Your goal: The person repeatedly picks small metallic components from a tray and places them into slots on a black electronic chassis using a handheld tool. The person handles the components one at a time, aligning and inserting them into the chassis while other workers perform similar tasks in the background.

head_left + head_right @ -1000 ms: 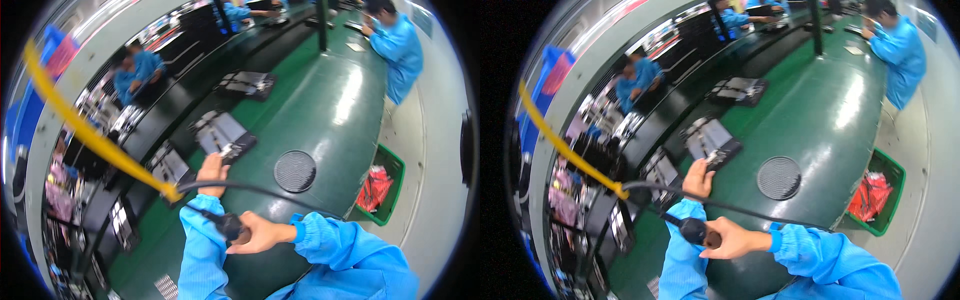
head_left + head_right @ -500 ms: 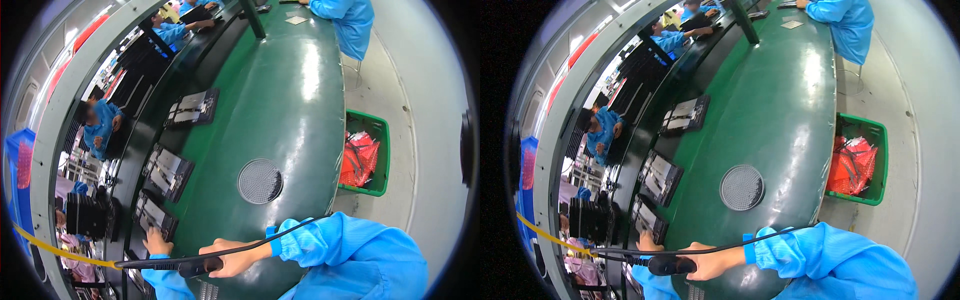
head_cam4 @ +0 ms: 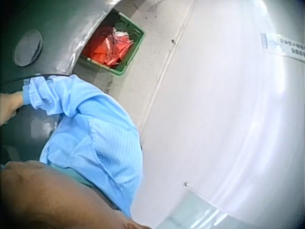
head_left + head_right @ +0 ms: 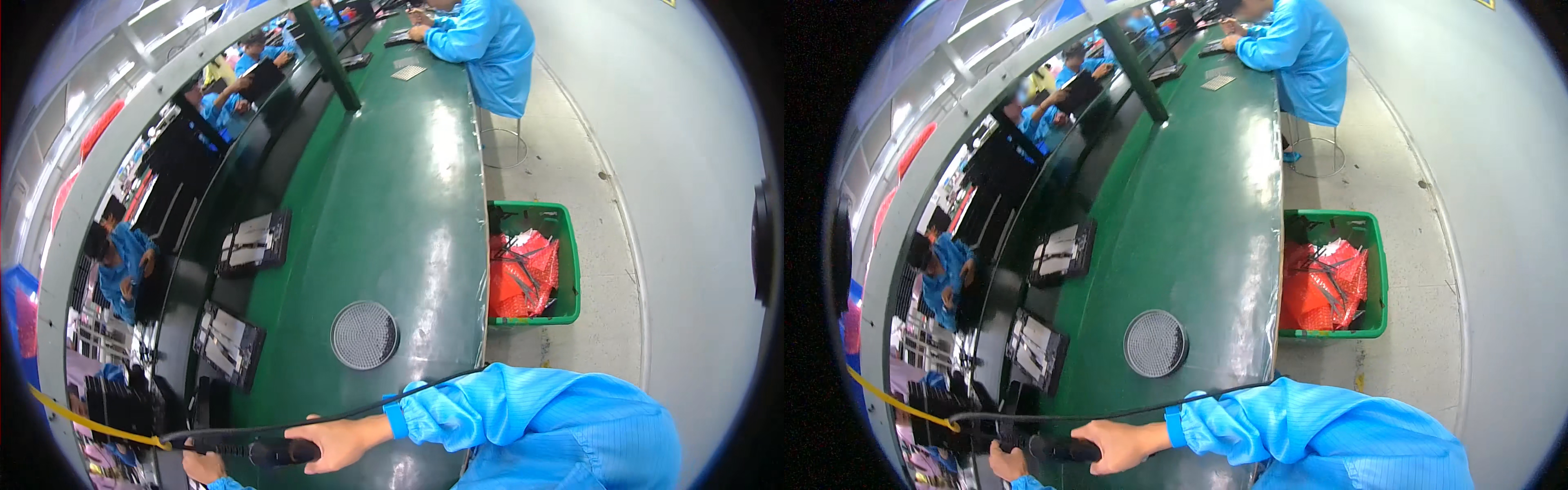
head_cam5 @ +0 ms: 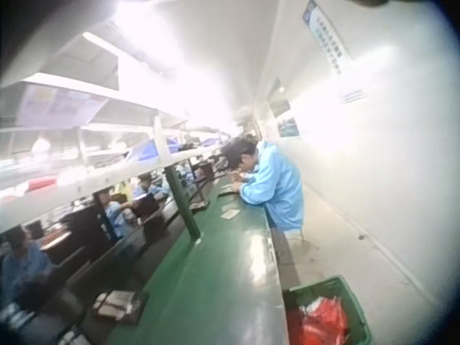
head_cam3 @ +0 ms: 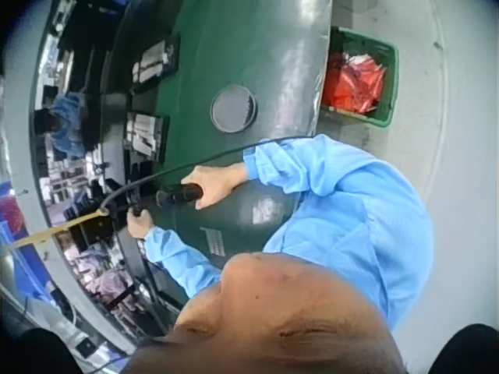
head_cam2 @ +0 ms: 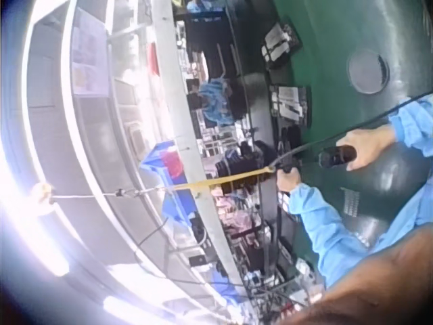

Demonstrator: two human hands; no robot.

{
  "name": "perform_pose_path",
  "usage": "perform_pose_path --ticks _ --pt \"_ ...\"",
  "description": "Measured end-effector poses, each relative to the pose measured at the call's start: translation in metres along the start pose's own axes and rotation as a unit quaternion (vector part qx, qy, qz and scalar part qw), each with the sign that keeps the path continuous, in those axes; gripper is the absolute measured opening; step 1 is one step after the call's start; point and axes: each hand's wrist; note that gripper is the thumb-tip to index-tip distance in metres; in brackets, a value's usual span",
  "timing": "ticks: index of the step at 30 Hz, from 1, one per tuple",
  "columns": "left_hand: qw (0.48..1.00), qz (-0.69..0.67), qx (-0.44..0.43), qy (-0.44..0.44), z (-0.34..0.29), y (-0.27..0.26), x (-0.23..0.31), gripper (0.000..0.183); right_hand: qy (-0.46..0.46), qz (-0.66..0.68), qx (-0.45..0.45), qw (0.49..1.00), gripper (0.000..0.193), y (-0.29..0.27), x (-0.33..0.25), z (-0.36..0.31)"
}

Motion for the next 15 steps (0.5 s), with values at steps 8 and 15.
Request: perform_pose_path --ticks 8,15 --pt "0.961 -0.204 0.149 0.11 -0.109 -0.067 0.052 0.03 0.048 -0.004 -0.008 0.999 0.031 -0.017 -0.004 0.003" --pt "0.965 -0.193 -0.097 0.152 -0.217 -0.094 0.158 0.045 0.071 0.077 0.148 0.983 0.025 -0.057 -0.017 0.006"
Point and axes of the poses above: each hand's wrist, its own z-axis towards the middle knuckle, its own y-axis out of the palm, x = y × z, and after that the axes turned 12 degrees about -z, right-handed
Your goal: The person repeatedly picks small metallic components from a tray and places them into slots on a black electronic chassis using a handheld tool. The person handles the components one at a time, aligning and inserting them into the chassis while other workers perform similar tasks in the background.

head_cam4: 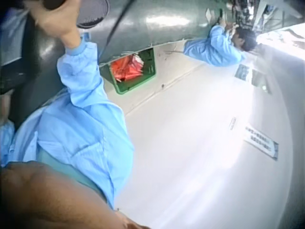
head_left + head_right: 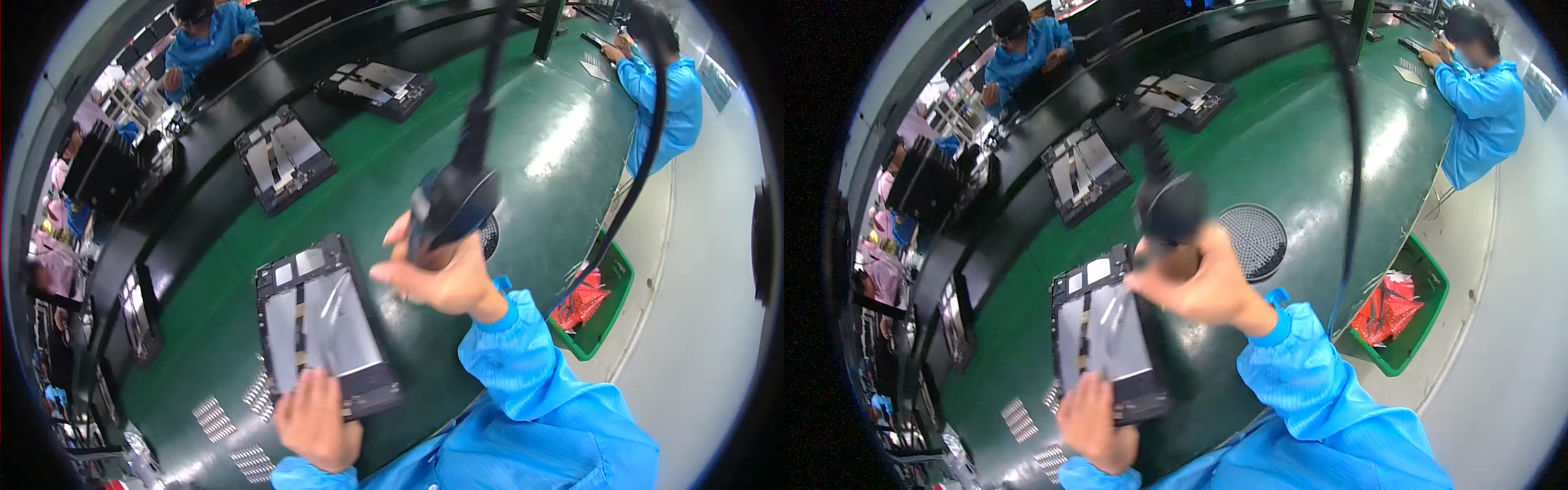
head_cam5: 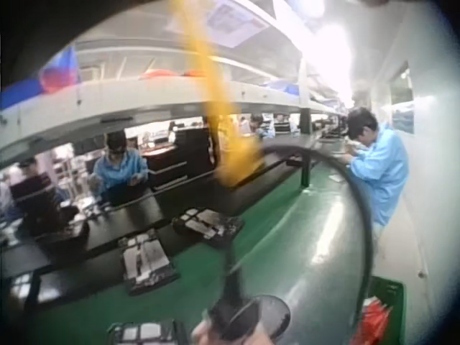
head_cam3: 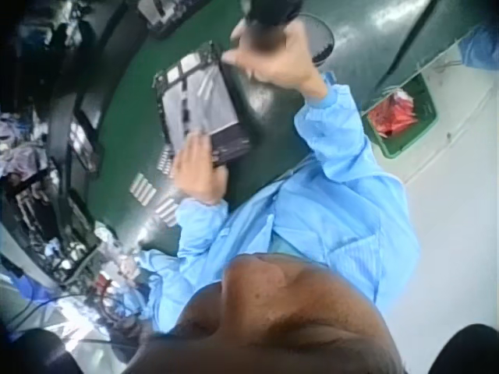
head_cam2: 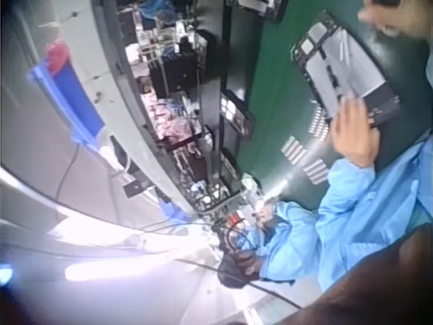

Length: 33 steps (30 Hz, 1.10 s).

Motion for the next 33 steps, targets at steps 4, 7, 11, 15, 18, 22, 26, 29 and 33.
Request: perform_pose_path --ticks 4,7,11,15,18,22,26,29,33 --pt "0.977 -0.167 -0.124 -0.043 -0.011 0.02 0.029 0.072 -0.02 -0.062 0.083 0.994 0.027 -0.025 -0.009 0.02" --pt "0.979 -0.195 -0.046 -0.016 -0.005 0.032 -0.01 0.085 -0.05 -0.079 0.133 0.987 0.025 -0.035 0.003 0.034" --pt "0.938 -0.326 0.072 -0.094 0.009 0.055 -0.025 0.06 -0.059 -0.129 0.147 0.979 0.023 -0.032 0.028 0.046" --pt "0.922 -0.339 0.1 -0.156 0.005 0.069 -0.019 0.06 -0.034 -0.134 0.109 0.984 0.024 -0.021 0.023 0.035" --pt "0.926 -0.326 0.109 -0.158 0.006 0.069 -0.017 0.063 0.012 -0.091 0.044 0.995 0.025 -0.018 0.017 0.009" --pt "0.919 -0.337 0.114 -0.171 0.007 0.069 -0.01 0.066 -0.083 -0.205 -0.054 0.974 0.035 -0.047 -0.003 -0.013" --pt "0.919 -0.33 0.115 -0.183 0.013 0.069 0.004 0.067 -0.044 -0.05 0.076 0.995 0.035 -0.057 -0.019 0.014" --pt "0.921 -0.317 0.145 -0.173 0.019 0.075 0.011 0.059 -0.033 -0.032 0.092 0.995 0.029 -0.057 -0.007 0.032" --pt "0.947 -0.294 0.083 -0.102 0.031 0.067 -0.004 0.036 -0.023 -0.023 0.077 0.996 0.027 -0.053 0.015 0.048"
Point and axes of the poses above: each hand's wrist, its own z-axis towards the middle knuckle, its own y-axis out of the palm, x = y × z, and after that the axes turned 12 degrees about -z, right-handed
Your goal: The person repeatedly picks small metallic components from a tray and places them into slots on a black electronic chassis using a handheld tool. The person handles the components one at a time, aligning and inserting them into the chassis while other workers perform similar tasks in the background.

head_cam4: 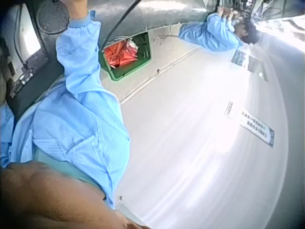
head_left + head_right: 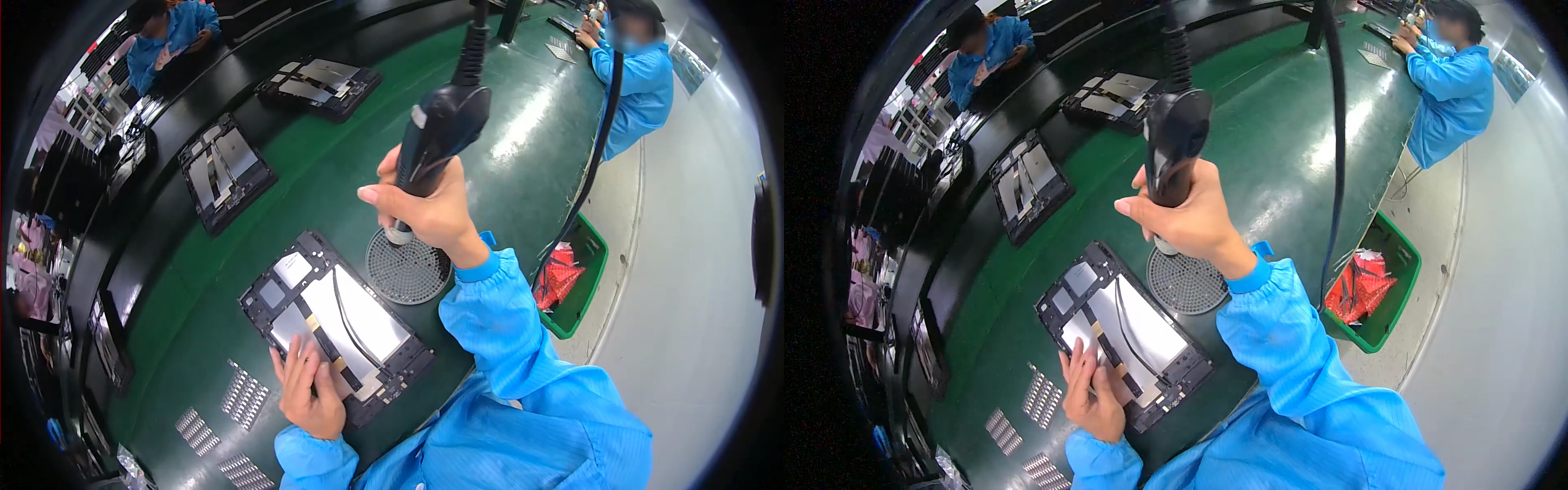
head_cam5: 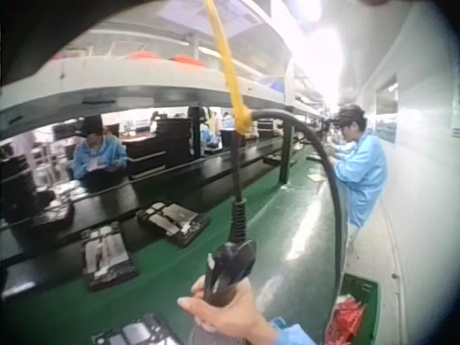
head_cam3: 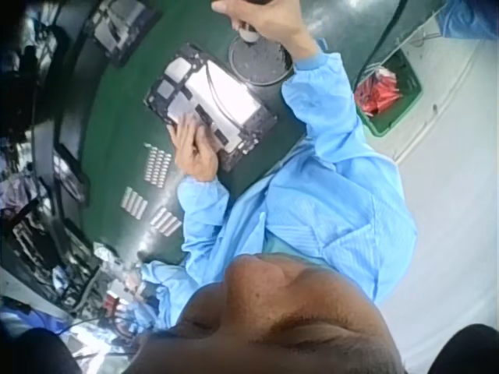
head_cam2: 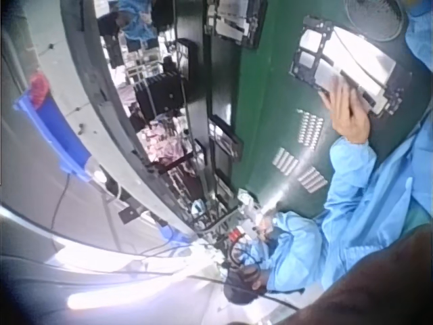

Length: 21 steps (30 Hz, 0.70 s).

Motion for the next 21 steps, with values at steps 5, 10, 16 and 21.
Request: perform_pose_path --ticks 5,10,16,21 --pt "0.997 -0.077 0.024 -0.018 0.008 0.014 0.006 0.014 0.004 -0.001 -0.024 1.0 0.026 0.009 0.009 0.005" --pt "0.997 -0.069 -0.016 -0.024 0.012 0.018 0.008 0.01 0.002 -0.016 -0.02 1.0 0.025 0.008 0.016 0.008" --pt "0.996 -0.078 0.032 -0.01 0.013 0.026 0.01 0.009 0.011 -0.02 -0.022 0.999 0.025 0.004 0.019 0.01" --pt "0.997 -0.073 0.027 0.009 0.018 0.029 0.009 0.015 0.023 -0.004 -0.015 1.0 0.022 0.001 0.021 0.011"
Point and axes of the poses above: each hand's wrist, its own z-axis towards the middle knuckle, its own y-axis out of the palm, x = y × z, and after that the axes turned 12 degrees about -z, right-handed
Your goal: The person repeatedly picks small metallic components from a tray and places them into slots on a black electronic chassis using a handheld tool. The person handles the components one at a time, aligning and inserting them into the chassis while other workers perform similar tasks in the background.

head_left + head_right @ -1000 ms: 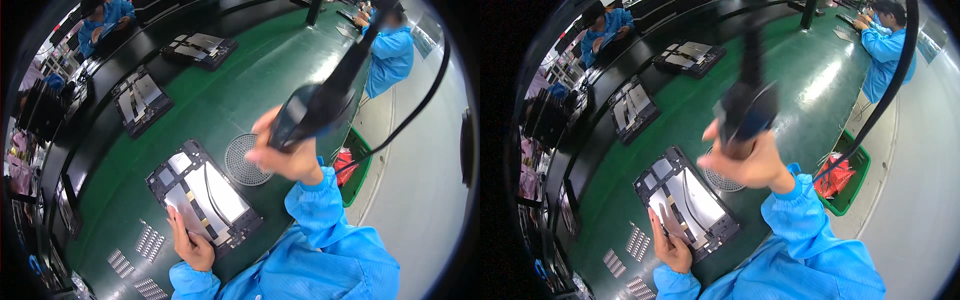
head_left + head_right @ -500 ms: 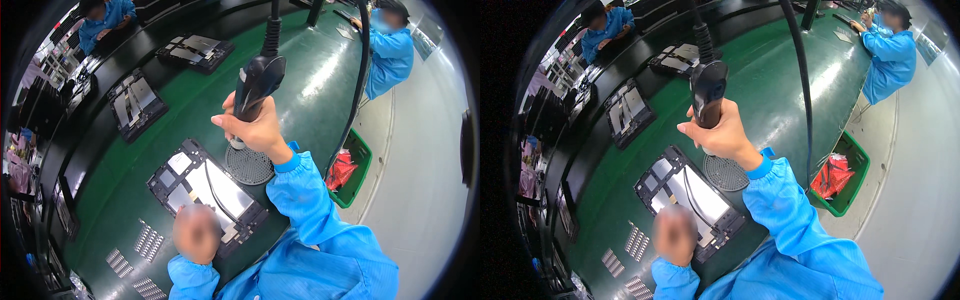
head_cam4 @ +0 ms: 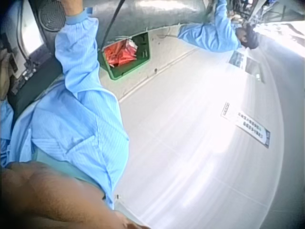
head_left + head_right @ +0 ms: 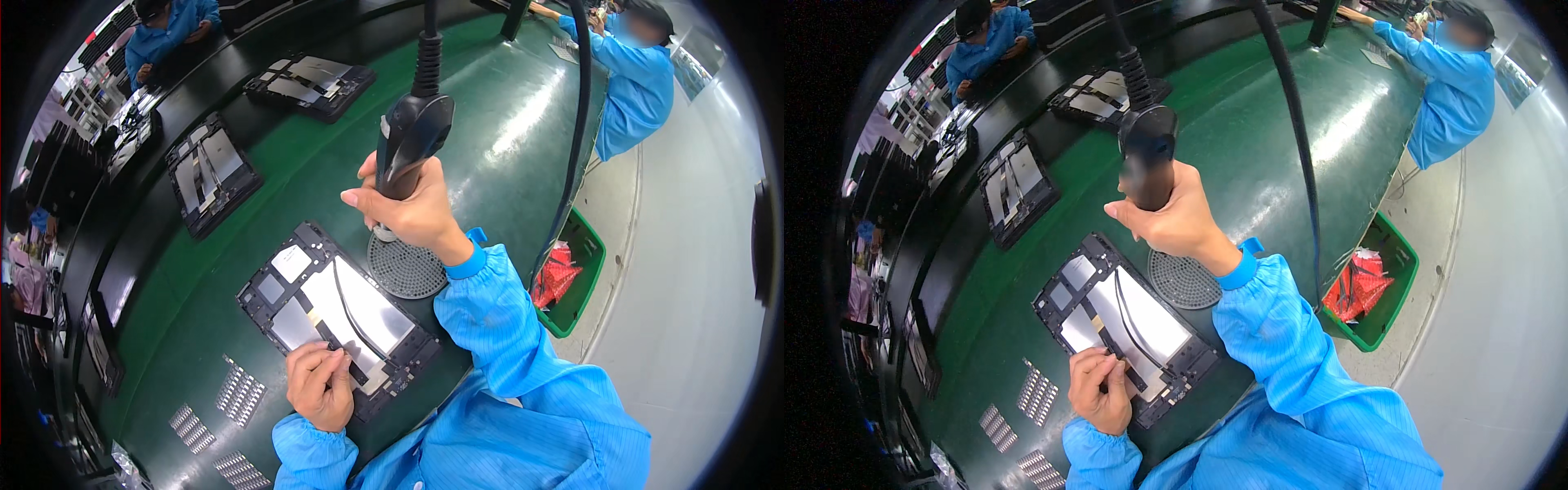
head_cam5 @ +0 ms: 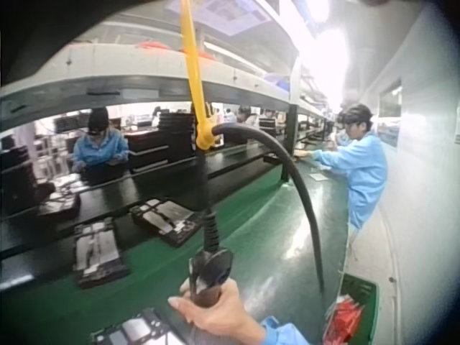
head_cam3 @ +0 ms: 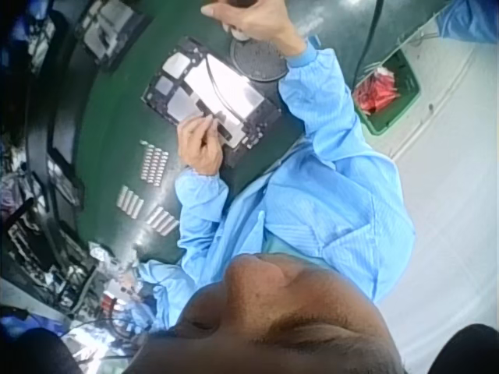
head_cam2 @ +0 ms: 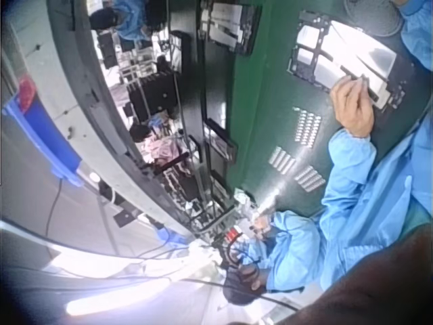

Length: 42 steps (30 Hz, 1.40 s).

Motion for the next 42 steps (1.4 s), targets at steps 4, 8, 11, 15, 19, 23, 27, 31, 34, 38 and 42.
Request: perform_pose_path --ticks 4,8,11,15,19,23,27,31,34,38,42 --pt "0.999 -0.035 0.008 -0.018 0.0 0.003 0.002 0.018 0.006 -0.001 -0.006 1.0 0.022 -0.002 -0.001 0.002" --pt "1.0 -0.013 -0.003 0.014 0.005 -0.003 0.002 0.017 0.002 0.005 -0.009 1.0 0.022 -0.004 -0.001 0.001" --pt "0.998 -0.034 0.035 -0.041 0.004 -0.021 -0.003 0.014 0.004 0.006 -0.005 1.0 0.023 0.0 0.003 0.0" --pt "0.951 -0.083 0.117 -0.274 0.005 -0.056 -0.009 0.01 -0.019 -0.008 0.028 0.999 0.024 -0.003 -0.004 -0.002" --pt "0.899 -0.198 0.133 -0.368 -0.004 -0.074 -0.014 0.007 -0.099 0.02 0.04 0.994 0.03 0.001 -0.024 -0.007" --pt "0.902 -0.225 0.109 -0.352 -0.013 -0.075 -0.03 0.008 -0.14 0.038 -0.005 0.989 0.033 0.034 -0.038 -0.036" --pt "0.911 -0.183 0.098 -0.357 0.001 -0.072 -0.042 0.01 -0.148 0.078 -0.064 0.984 0.04 0.053 -0.048 -0.05" --pt "0.926 -0.154 0.085 -0.334 0.006 -0.071 -0.05 0.012 -0.171 0.058 -0.119 0.976 0.04 0.067 -0.054 -0.063" --pt "0.922 -0.181 0.065 -0.336 0.008 -0.07 -0.053 0.011 -0.164 -0.023 -0.188 0.968 0.041 0.083 -0.066 -0.068" --pt "0.924 -0.182 -0.027 -0.336 0.022 -0.086 -0.044 0.01 -0.185 -0.057 -0.227 0.954 0.039 0.118 -0.064 -0.066" --pt "0.921 -0.147 -0.039 -0.358 0.032 -0.091 -0.047 0.013 -0.16 0.022 -0.229 0.96 0.035 0.152 -0.038 -0.065"
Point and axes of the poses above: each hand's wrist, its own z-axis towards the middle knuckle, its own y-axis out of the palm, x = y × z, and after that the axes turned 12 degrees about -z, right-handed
